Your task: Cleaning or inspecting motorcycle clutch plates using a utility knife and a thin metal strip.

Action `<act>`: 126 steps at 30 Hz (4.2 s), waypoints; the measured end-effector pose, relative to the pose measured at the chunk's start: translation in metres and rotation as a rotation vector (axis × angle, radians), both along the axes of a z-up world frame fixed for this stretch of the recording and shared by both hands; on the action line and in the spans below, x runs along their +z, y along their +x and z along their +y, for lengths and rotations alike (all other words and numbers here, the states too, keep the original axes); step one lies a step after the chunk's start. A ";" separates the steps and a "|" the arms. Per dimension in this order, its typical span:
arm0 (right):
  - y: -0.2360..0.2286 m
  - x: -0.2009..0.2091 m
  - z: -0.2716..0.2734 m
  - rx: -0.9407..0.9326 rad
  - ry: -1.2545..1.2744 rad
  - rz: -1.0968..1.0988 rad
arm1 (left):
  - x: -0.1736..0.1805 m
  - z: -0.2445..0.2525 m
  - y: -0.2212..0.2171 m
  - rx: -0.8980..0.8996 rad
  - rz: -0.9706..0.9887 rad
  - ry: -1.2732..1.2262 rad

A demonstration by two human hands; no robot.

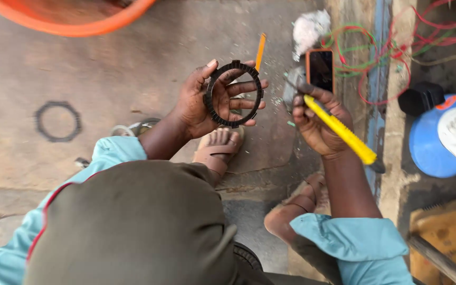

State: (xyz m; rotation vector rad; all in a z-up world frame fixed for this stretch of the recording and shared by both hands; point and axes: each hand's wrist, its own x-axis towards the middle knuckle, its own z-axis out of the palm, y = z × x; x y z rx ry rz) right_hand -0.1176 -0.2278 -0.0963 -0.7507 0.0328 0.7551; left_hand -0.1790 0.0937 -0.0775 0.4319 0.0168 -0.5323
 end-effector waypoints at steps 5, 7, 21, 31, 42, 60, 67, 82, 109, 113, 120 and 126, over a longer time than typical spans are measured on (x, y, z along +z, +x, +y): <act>-0.016 0.023 0.033 -0.112 -0.235 -0.201 | -0.016 -0.031 0.024 -0.084 0.067 -0.099; -0.022 0.016 0.045 -0.165 -0.386 -0.224 | -0.030 -0.043 0.025 -0.078 0.109 -0.144; -0.045 0.034 0.101 -0.166 -0.899 -1.489 | -0.027 -0.059 0.010 0.123 0.167 -0.277; -0.066 0.029 0.097 -0.097 -0.870 -1.554 | -0.031 -0.063 0.007 0.095 0.057 -0.275; -0.060 0.035 0.105 -0.042 -0.876 -1.454 | -0.040 -0.062 0.000 0.193 0.151 -0.254; -0.059 0.033 0.108 -0.086 -0.880 -1.416 | -0.037 -0.060 -0.004 0.203 0.161 -0.261; -0.065 0.025 0.103 -0.051 -0.887 -1.391 | -0.043 -0.060 -0.010 0.200 0.182 -0.267; -0.072 0.024 0.109 -0.057 -0.892 -1.397 | -0.038 -0.056 -0.007 0.183 0.235 -0.244; -0.067 0.042 0.114 -0.090 -0.900 -1.267 | -0.035 -0.054 -0.002 0.173 0.189 -0.232; -0.065 0.038 0.113 -0.090 -0.889 -1.366 | -0.040 -0.052 0.002 0.194 0.153 -0.238; -0.081 0.034 0.114 -0.095 -0.860 -1.354 | -0.036 -0.051 0.003 0.183 0.233 -0.189; -0.058 0.042 0.118 -0.196 -0.784 -1.174 | -0.035 -0.051 0.000 0.164 0.188 -0.252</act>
